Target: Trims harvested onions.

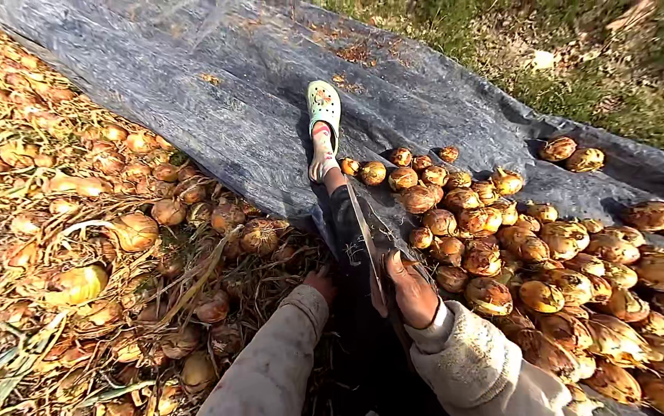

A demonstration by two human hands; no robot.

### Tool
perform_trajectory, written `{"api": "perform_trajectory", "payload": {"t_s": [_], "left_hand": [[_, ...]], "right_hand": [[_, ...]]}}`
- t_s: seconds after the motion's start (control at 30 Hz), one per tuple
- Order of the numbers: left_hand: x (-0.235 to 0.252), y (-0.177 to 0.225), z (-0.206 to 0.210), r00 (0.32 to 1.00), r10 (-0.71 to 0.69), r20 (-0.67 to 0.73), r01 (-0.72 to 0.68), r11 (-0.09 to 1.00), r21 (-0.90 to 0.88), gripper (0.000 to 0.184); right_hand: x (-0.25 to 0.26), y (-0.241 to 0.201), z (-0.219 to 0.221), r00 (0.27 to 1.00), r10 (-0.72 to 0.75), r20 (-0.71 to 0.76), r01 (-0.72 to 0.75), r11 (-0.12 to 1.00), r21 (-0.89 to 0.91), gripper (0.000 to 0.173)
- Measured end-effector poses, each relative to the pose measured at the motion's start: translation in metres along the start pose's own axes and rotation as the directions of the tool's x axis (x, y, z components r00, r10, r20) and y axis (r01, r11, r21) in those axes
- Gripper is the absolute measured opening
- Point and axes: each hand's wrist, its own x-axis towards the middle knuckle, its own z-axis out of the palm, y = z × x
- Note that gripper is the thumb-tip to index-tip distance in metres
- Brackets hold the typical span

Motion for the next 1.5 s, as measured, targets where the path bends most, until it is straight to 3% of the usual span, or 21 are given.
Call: {"api": "perform_trajectory", "payload": {"t_s": [0.1, 0.23, 0.37, 0.47, 0.53, 0.77, 0.83, 0.87, 0.9, 0.93, 0.97, 1.0, 1.03, 1.07, 1.17, 1.23, 1.3, 1.37, 1.43, 1.5], "left_hand": [[-0.001, -0.009, -0.008, 0.994, -0.107, 0.004, 0.106, 0.99, -0.089, 0.051], [-0.009, -0.012, -0.008, 0.992, -0.127, -0.012, 0.126, 0.991, -0.052, 0.055], [-0.031, -0.028, 0.005, 0.997, -0.009, -0.076, 0.012, 0.999, 0.039, 0.044], [-0.049, -0.034, 0.024, 0.99, 0.139, -0.039, -0.136, 0.988, 0.073, 0.053], [-0.061, -0.033, 0.039, 0.988, 0.152, 0.002, -0.152, 0.988, 0.039, 0.053], [-0.108, -0.041, 0.044, 0.99, -0.024, 0.139, 0.02, 0.999, 0.027, 0.04], [-0.121, -0.045, 0.047, 0.996, -0.071, 0.058, 0.074, 0.996, -0.05, 0.039], [-0.13, -0.048, 0.053, 0.993, -0.093, -0.071, 0.083, 0.988, -0.128, 0.036], [-0.138, -0.052, 0.067, 0.947, -0.111, -0.303, 0.045, 0.975, -0.217, 0.033], [-0.141, -0.056, 0.085, 0.801, -0.136, -0.583, -0.042, 0.959, -0.281, 0.029], [-0.139, -0.058, 0.102, 0.584, -0.17, -0.794, -0.138, 0.943, -0.304, 0.028], [-0.136, -0.057, 0.114, 0.356, -0.216, -0.909, -0.204, 0.931, -0.301, 0.027], [-0.137, -0.052, 0.118, 0.188, -0.282, -0.941, -0.265, 0.908, -0.325, 0.028], [-0.142, -0.044, 0.118, 0.089, -0.37, -0.925, -0.337, 0.862, -0.378, 0.034], [-0.162, -0.013, 0.108, -0.022, -0.552, -0.834, -0.548, 0.704, -0.452, 0.041], [-0.167, 0.01, 0.095, -0.085, -0.523, -0.848, -0.494, 0.761, -0.42, 0.036], [-0.162, 0.026, 0.091, -0.046, -0.359, -0.932, -0.301, 0.895, -0.33, 0.034], [-0.153, 0.038, 0.097, 0.066, -0.234, -0.97, -0.158, 0.957, -0.241, 0.032], [-0.153, 0.053, 0.105, 0.252, -0.238, -0.938, -0.12, 0.954, -0.274, 0.038], [-0.155, 0.06, 0.111, 0.433, -0.279, -0.857, -0.095, 0.931, -0.352, 0.032]], "right_hand": [[-0.005, 0.009, -0.001, 0.991, 0.092, 0.098, -0.093, 0.996, 0.0, 0.043], [-0.004, 0.013, -0.006, 0.986, 0.098, 0.137, -0.098, 0.995, -0.009, 0.039], [-0.004, 0.013, -0.007, 0.979, 0.154, 0.135, -0.153, 0.988, -0.017, 0.038], [-0.003, 0.016, -0.004, 0.97, 0.18, 0.166, -0.18, 0.984, -0.017, 0.037], [-0.003, 0.018, -0.004, 0.966, 0.18, 0.184, -0.177, 0.984, -0.032, 0.036], [-0.005, 0.028, -0.001, 0.954, 0.232, 0.187, -0.219, 0.972, -0.091, 0.035], [-0.005, 0.032, 0.003, 0.944, 0.262, 0.201, -0.242, 0.963, -0.119, 0.034], [-0.006, 0.034, 0.005, 0.937, 0.281, 0.208, -0.257, 0.957, -0.134, 0.033], [-0.007, 0.036, 0.007, 0.93, 0.299, 0.212, -0.271, 0.951, -0.151, 0.033], [-0.008, 0.038, 0.01, 0.924, 0.314, 0.217, -0.281, 0.945, -0.169, 0.032], [-0.01, 0.04, 0.011, 0.919, 0.322, 0.226, -0.285, 0.941, -0.181, 0.029], [-0.011, 0.042, 0.013, 0.916, 0.324, 0.238, -0.284, 0.941, -0.186, 0.025], [-0.011, 0.044, 0.014, 0.913, 0.321, 0.251, -0.277, 0.941, -0.195, 0.023], [-0.011, 0.046, 0.015, 0.913, 0.313, 0.262, -0.263, 0.942, -0.209, 0.028], [-0.013, 0.044, 0.025, 0.928, 0.298, 0.222, -0.221, 0.923, -0.316, 0.067], [-0.018, 0.046, 0.034, 0.937, 0.248, 0.245, -0.167, 0.936, -0.311, 0.087], [-0.025, 0.059, 0.043, 0.947, 0.144, 0.287, -0.095, 0.98, -0.177, 0.092], [-0.033, 0.075, 0.052, 0.958, 0.132, 0.254, -0.153, 0.986, 0.066, 0.073], [-0.036, 0.084, 0.056, 0.933, 0.322, 0.161, -0.349, 0.917, 0.192, 0.039], [-0.032, 0.081, 0.055, 0.844, 0.535, 0.028, -0.533, 0.832, 0.155, 0.034]]}}
